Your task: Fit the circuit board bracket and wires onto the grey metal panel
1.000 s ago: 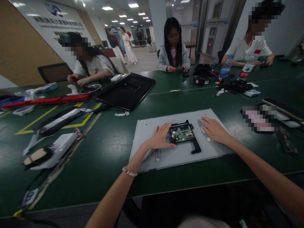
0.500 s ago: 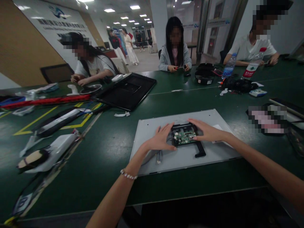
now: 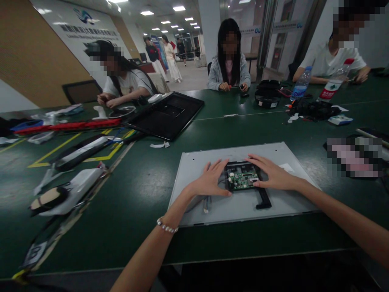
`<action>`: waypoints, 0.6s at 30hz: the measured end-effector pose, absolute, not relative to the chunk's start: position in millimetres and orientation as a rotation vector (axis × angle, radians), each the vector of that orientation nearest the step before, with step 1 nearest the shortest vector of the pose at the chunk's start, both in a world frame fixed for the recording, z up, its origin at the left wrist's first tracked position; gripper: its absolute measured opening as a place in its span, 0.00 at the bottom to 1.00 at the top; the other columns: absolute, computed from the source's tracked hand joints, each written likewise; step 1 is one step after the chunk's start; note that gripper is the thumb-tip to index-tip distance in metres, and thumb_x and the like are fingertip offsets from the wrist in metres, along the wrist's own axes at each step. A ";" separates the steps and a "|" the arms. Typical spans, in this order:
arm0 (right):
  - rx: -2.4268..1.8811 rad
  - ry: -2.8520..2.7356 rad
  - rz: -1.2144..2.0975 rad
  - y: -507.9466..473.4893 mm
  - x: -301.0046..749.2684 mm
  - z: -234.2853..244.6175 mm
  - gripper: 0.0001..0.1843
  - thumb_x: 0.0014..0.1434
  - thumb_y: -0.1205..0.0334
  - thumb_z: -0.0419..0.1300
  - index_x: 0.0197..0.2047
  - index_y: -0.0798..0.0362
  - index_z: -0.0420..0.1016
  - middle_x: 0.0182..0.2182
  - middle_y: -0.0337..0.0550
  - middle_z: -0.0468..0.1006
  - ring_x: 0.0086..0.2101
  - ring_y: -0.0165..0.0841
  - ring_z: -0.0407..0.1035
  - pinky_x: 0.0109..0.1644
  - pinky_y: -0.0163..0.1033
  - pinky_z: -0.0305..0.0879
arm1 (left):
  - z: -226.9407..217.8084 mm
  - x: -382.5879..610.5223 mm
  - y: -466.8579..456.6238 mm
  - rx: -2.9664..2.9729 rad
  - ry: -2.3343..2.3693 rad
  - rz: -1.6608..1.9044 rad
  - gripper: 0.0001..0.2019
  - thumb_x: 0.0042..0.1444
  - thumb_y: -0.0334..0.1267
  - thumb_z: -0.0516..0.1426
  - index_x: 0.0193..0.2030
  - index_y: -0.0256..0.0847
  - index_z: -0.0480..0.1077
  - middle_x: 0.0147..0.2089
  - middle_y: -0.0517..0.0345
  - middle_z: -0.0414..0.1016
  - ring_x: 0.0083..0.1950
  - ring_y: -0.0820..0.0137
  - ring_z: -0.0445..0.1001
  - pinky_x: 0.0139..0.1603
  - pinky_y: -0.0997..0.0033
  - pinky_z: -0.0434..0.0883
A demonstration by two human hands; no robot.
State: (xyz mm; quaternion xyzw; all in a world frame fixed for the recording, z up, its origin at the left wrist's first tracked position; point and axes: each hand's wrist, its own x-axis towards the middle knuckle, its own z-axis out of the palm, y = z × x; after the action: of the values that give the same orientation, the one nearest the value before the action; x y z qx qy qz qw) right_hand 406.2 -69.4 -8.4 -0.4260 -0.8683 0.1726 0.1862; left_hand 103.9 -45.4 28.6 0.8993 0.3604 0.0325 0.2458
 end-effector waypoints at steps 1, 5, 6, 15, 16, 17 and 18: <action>-1.209 -2.450 0.478 -70.4 406.2 -8.1 0.45 0.59 0.39 0.58 0.73 0.39 0.43 0.72 0.43 0.46 0.67 0.51 0.48 0.67 0.59 0.53 | 30.3 102.9 -44.8 2.453 0.971 0.085 0.61 0.45 0.63 0.61 0.75 0.44 0.29 0.76 0.42 0.37 0.75 0.45 0.36 0.70 0.38 0.31; -1.222 -2.451 0.482 -72.8 406.8 -4.9 0.42 0.62 0.40 0.55 0.73 0.38 0.41 0.73 0.40 0.41 0.67 0.51 0.47 0.67 0.58 0.53 | 42.1 78.5 -26.7 2.427 0.973 0.083 0.56 0.48 0.62 0.60 0.75 0.44 0.35 0.76 0.46 0.32 0.75 0.50 0.38 0.72 0.47 0.43; -1.216 -2.444 0.493 -72.7 407.2 -4.3 0.41 0.63 0.41 0.53 0.73 0.37 0.40 0.73 0.39 0.40 0.68 0.50 0.46 0.67 0.57 0.53 | 44.9 66.5 -17.5 2.432 1.026 0.106 0.52 0.51 0.61 0.59 0.75 0.43 0.39 0.76 0.47 0.34 0.75 0.52 0.39 0.72 0.51 0.46; -1.222 -2.403 0.447 -70.1 407.9 -0.8 0.38 0.67 0.46 0.48 0.73 0.36 0.31 0.73 0.39 0.37 0.68 0.50 0.45 0.67 0.56 0.55 | 43.3 -55.1 76.0 2.482 2.004 0.370 0.33 0.58 0.41 0.54 0.69 0.31 0.54 0.73 0.39 0.45 0.71 0.52 0.49 0.69 0.54 0.53; -1.227 -2.402 0.440 -70.3 407.6 0.0 0.38 0.67 0.46 0.48 0.73 0.36 0.31 0.73 0.39 0.36 0.68 0.50 0.45 0.66 0.56 0.55 | 43.1 -60.5 82.0 2.470 2.037 0.313 0.32 0.58 0.40 0.54 0.68 0.31 0.55 0.72 0.39 0.47 0.70 0.52 0.52 0.68 0.54 0.54; -1.231 -2.396 0.438 -70.5 407.3 0.6 0.38 0.68 0.46 0.47 0.73 0.35 0.31 0.73 0.39 0.36 0.68 0.50 0.44 0.66 0.56 0.55 | 43.7 -63.6 86.9 2.452 2.063 0.251 0.30 0.59 0.39 0.53 0.67 0.31 0.57 0.71 0.40 0.51 0.69 0.53 0.55 0.67 0.55 0.56; -1.235 -2.387 0.444 -70.7 407.1 1.1 0.38 0.68 0.46 0.47 0.73 0.35 0.31 0.73 0.39 0.36 0.68 0.49 0.44 0.67 0.56 0.54 | 44.9 -64.7 90.6 2.432 2.085 0.193 0.28 0.60 0.38 0.51 0.66 0.31 0.59 0.69 0.40 0.56 0.66 0.54 0.59 0.65 0.56 0.58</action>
State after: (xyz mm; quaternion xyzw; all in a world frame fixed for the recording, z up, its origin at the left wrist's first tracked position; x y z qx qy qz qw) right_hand 407.1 -70.7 1.1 -0.4435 -0.8573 0.1593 0.2071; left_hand -64.7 90.6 44.9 0.7574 0.6494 0.0600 -0.0338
